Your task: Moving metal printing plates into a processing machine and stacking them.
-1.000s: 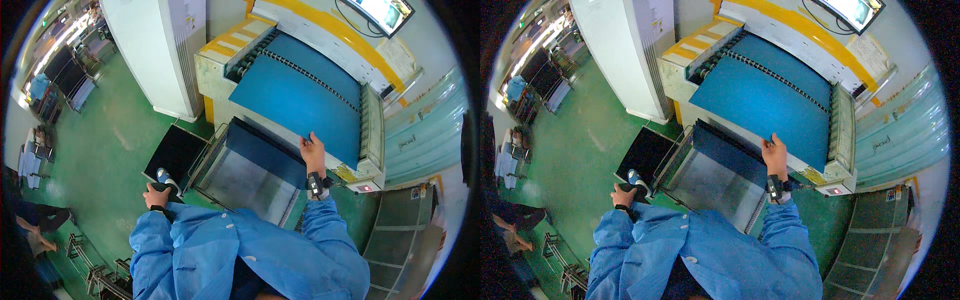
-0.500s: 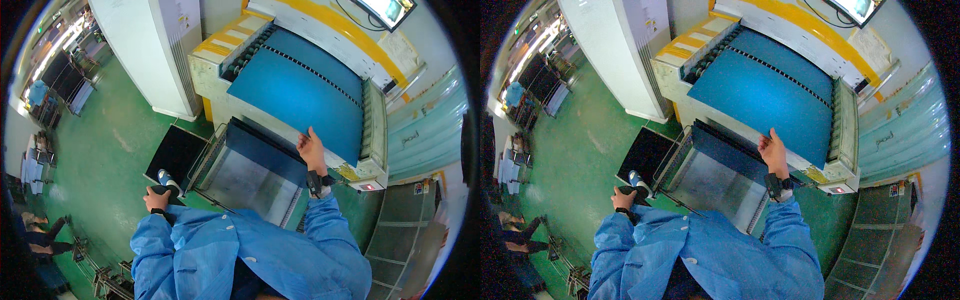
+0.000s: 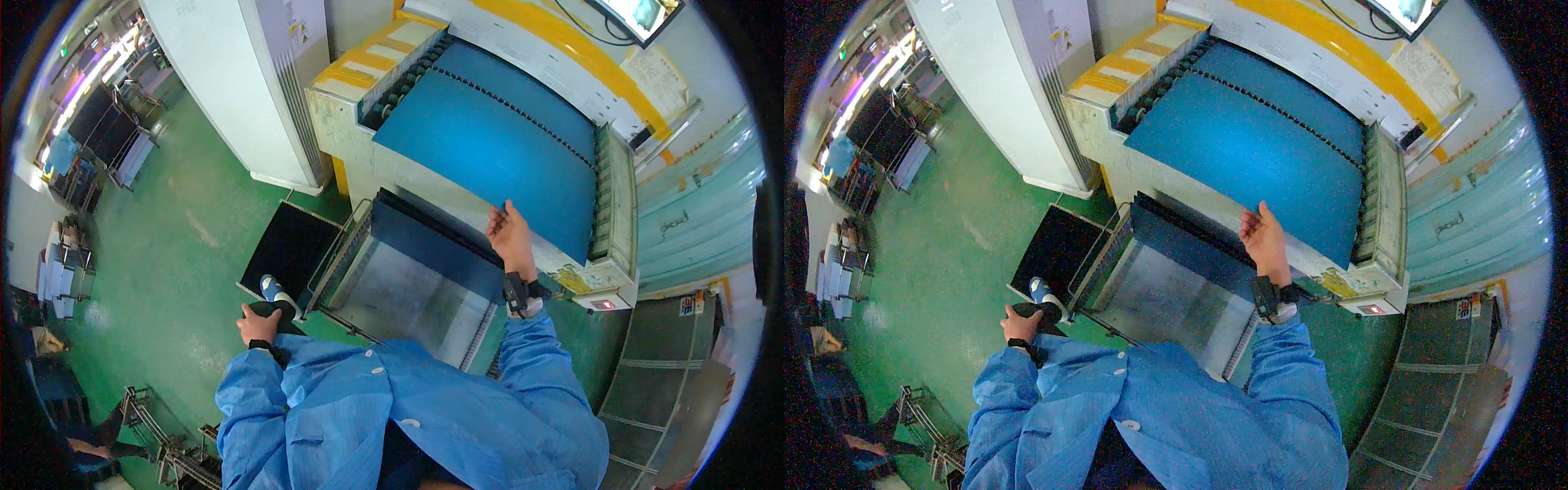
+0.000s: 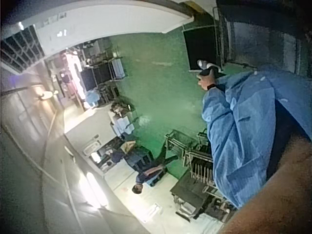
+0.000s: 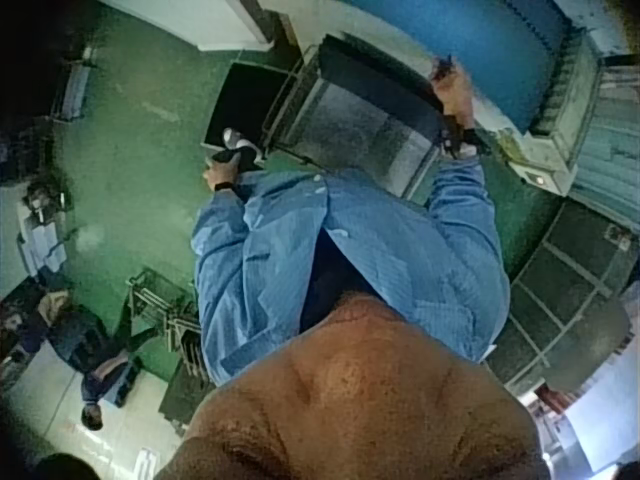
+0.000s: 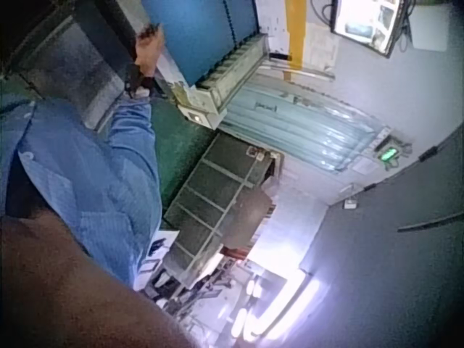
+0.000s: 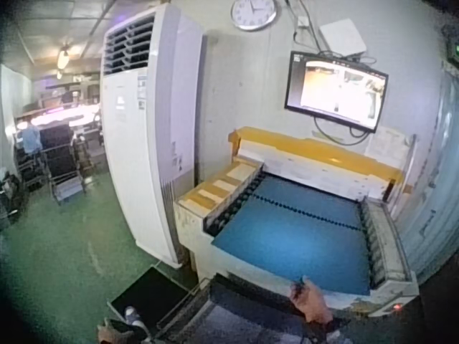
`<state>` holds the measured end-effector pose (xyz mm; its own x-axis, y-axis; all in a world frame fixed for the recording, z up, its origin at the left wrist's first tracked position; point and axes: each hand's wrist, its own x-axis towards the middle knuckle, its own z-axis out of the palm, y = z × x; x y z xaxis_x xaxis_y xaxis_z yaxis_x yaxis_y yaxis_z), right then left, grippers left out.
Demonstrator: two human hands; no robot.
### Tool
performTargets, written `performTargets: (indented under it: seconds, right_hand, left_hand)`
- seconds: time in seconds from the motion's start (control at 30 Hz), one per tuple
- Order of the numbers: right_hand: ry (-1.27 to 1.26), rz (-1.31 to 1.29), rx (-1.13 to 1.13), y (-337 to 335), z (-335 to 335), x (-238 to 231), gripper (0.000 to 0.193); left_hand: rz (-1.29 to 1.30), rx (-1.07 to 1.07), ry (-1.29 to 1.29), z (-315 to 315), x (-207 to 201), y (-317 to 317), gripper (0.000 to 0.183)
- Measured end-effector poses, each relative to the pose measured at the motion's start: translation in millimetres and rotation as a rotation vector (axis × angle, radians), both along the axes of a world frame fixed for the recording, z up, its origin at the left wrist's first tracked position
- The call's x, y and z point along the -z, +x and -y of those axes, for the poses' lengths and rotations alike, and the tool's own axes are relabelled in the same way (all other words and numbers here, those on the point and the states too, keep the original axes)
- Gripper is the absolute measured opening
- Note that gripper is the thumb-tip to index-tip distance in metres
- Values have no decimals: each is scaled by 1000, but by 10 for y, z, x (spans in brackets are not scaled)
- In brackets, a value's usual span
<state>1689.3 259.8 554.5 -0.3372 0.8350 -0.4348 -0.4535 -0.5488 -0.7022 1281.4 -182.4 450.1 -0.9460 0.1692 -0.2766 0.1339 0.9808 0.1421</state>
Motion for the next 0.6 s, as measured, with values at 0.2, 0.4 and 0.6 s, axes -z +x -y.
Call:
performTargets:
  seconds: [0.2, 0.4, 0.6]
  right_hand:
    - [11, -17, -18, 46, -42, 81, 37]
    - [100, 88, -40, -71, 126, -47, 39]
    - [720, 1031, -254, -81, 428, 492, 37]
  left_hand:
    - [-14, 18, -12, -16, 8, -9, 110]
    - [-20, 26, -2, 36, 95, -32, 111]
    - [5, 27, 4, -6, 42, -18, 110]
